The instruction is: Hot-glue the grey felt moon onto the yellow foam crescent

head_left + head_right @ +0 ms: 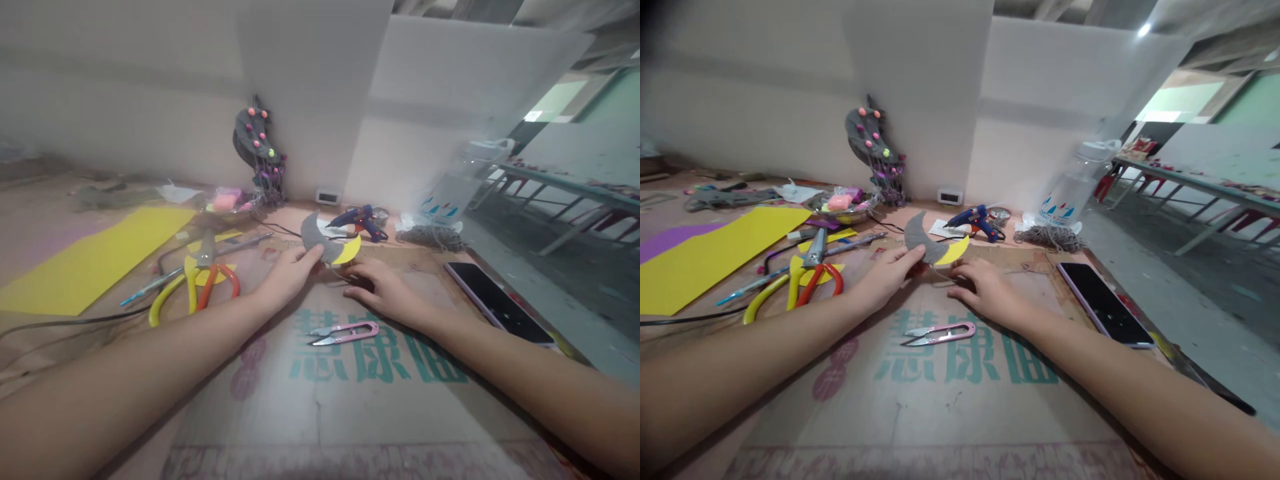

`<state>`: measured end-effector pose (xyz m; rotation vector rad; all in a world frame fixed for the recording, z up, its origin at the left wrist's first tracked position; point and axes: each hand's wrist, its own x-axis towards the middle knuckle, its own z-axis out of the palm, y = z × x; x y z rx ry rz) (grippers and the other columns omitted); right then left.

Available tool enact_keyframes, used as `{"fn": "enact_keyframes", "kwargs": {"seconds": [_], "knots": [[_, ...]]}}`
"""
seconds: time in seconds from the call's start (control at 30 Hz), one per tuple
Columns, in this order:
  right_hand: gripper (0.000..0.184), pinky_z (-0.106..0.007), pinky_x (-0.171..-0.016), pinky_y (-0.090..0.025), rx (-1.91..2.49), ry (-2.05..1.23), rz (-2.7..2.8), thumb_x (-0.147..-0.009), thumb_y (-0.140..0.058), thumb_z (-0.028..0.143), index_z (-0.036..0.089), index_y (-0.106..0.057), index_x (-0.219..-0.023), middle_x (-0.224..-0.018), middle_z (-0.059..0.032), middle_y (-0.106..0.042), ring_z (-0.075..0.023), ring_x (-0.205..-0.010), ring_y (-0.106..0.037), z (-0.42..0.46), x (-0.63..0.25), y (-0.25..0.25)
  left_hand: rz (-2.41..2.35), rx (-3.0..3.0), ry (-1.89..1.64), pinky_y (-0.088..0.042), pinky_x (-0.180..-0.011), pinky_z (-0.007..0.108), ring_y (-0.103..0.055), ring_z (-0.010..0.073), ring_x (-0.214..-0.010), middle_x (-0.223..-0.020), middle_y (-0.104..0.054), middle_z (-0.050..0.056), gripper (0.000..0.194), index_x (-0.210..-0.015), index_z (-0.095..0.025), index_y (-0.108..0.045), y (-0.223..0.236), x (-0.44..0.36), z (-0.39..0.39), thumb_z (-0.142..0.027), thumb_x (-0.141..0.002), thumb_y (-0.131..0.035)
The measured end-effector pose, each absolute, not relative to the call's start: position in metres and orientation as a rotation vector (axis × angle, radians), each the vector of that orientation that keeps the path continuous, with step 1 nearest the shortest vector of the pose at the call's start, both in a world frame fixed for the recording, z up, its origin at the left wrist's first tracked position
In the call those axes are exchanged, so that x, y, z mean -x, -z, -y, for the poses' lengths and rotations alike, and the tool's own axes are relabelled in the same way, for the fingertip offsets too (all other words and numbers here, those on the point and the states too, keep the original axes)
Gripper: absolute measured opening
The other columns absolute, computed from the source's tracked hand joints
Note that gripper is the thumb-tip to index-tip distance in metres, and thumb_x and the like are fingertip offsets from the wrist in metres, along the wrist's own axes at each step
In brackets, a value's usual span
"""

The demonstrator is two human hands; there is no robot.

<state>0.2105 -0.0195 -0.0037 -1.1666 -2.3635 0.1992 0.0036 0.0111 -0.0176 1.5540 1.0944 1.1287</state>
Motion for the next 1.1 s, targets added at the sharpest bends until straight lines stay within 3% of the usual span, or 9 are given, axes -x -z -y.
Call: {"fn": "enact_keyframes", "kwargs": {"seconds": [0.1,0.3,0.4,0.47,0.53,0.6,0.7,0.93,1.1], "knots": [[0.012,-0.033,-0.083,-0.048,1.061,-0.246,2.379,-0.09,-0.055,0.024,0.019,-0.065,-0.086,-0.094,-0.007,-0.069,-0.0189,-0.089,-0.062,0.022,-0.209,0.009,-1.131,-1.644,-1.094,-0.038,-0.059,0.027,-0.054,0.0149,-0.061,-0.064,-0.062,0.002,0.048,-0.066,-0.015,-0.062,0.02,-0.002,-0.013,-0.059,-0.082,-0.05],[0.014,-0.026,-0.065,-0.046,1.111,-0.143,2.354,-0.092,-0.05,0.021,0.018,-0.063,-0.089,-0.081,-0.005,-0.07,-0.0155,-0.07,-0.062,0.033,-0.21,0.005,-1.186,-1.79,-1.07,-0.039,-0.061,0.027,-0.057,0.0163,-0.065,-0.067,-0.064,0.003,0.037,-0.067,-0.015,-0.063,0.019,-0.002,-0.013,-0.048,-0.083,-0.054],[0.012,-0.025,-0.065,-0.046,1.075,-0.089,2.348,-0.091,-0.051,0.02,0.018,-0.063,-0.09,-0.082,-0.0049,-0.07,-0.015,-0.07,-0.063,0.034,-0.21,0.006,-0.995,-1.697,-1.157,-0.043,-0.064,0.026,-0.059,0.0148,-0.068,-0.076,-0.066,0.002,0.03,-0.103,-0.015,-0.064,0.021,-0.004,-0.013,-0.034,-0.08,-0.059],[0.012,-0.024,-0.063,-0.045,1.051,-0.078,2.336,-0.091,-0.051,0.019,0.018,-0.063,-0.09,-0.08,-0.0043,-0.07,-0.0141,-0.068,-0.062,0.033,-0.21,0.007,-0.919,-1.595,-1.175,-0.046,-0.065,0.026,-0.062,0.0139,-0.067,-0.075,-0.065,-0.002,0.054,-0.13,-0.019,-0.048,0.024,-0.005,-0.013,-0.028,-0.078,-0.061],[0.012,-0.023,-0.062,-0.045,1.006,-0.073,2.319,-0.091,-0.051,0.02,0.018,-0.063,-0.089,-0.078,-0.0038,-0.069,-0.0135,-0.066,-0.061,0.032,-0.211,0.007,-0.932,-1.577,-1.154,-0.047,-0.065,0.026,-0.063,0.0142,-0.066,-0.069,-0.062,-0.004,0.064,-0.138,-0.022,-0.039,0.026,-0.005,-0.013,-0.027,-0.079,-0.061],[0.013,-0.023,-0.061,-0.045,0.958,-0.078,2.292,-0.092,-0.051,0.022,0.019,-0.063,-0.09,-0.077,-0.0035,-0.069,-0.0133,-0.065,-0.061,0.033,-0.211,0.007,-0.967,-1.646,-1.105,-0.047,-0.066,0.028,-0.063,0.0153,-0.068,-0.07,-0.063,-0.002,0.053,-0.132,-0.021,-0.047,0.026,-0.005,-0.012,-0.029,-0.081,-0.058],[0.015,-0.024,-0.062,-0.046,0.975,-0.095,2.235,-0.092,-0.051,0.026,0.02,-0.064,-0.091,-0.079,-0.0036,-0.07,-0.0142,-0.067,-0.062,0.036,-0.211,0.005,-0.987,-1.786,-1.026,-0.048,-0.073,0.03,-0.064,0.0183,-0.081,-0.092,-0.069,0.005,0.031,-0.109,-0.018,-0.064,0.022,-0.005,-0.007,-0.032,-0.084,-0.054],[0.018,-0.027,-0.066,-0.048,1.198,-0.137,2.063,-0.09,-0.05,0.028,0.02,-0.066,-0.091,-0.083,-0.0041,-0.07,-0.0173,-0.073,-0.063,0.039,-0.21,-0.001,-0.972,-2.013,-0.983,-0.048,-0.082,0.033,-0.061,0.0208,-0.096,-0.108,-0.065,0.007,0.039,-0.114,-0.019,-0.058,0.016,-0.006,0.001,-0.021,-0.076,-0.062],[0.017,-0.025,-0.063,-0.046,1.207,-0.151,2.028,-0.09,-0.05,0.028,0.02,-0.065,-0.09,-0.08,-0.0032,-0.069,-0.0159,-0.071,-0.062,0.036,-0.211,0.0,-0.988,-1.978,-0.99,-0.048,-0.081,0.034,-0.06,0.0218,-0.097,-0.107,-0.064,0.008,0.037,-0.108,-0.019,-0.056,0.019,-0.007,0.0,-0.029,-0.074,-0.067]]}}
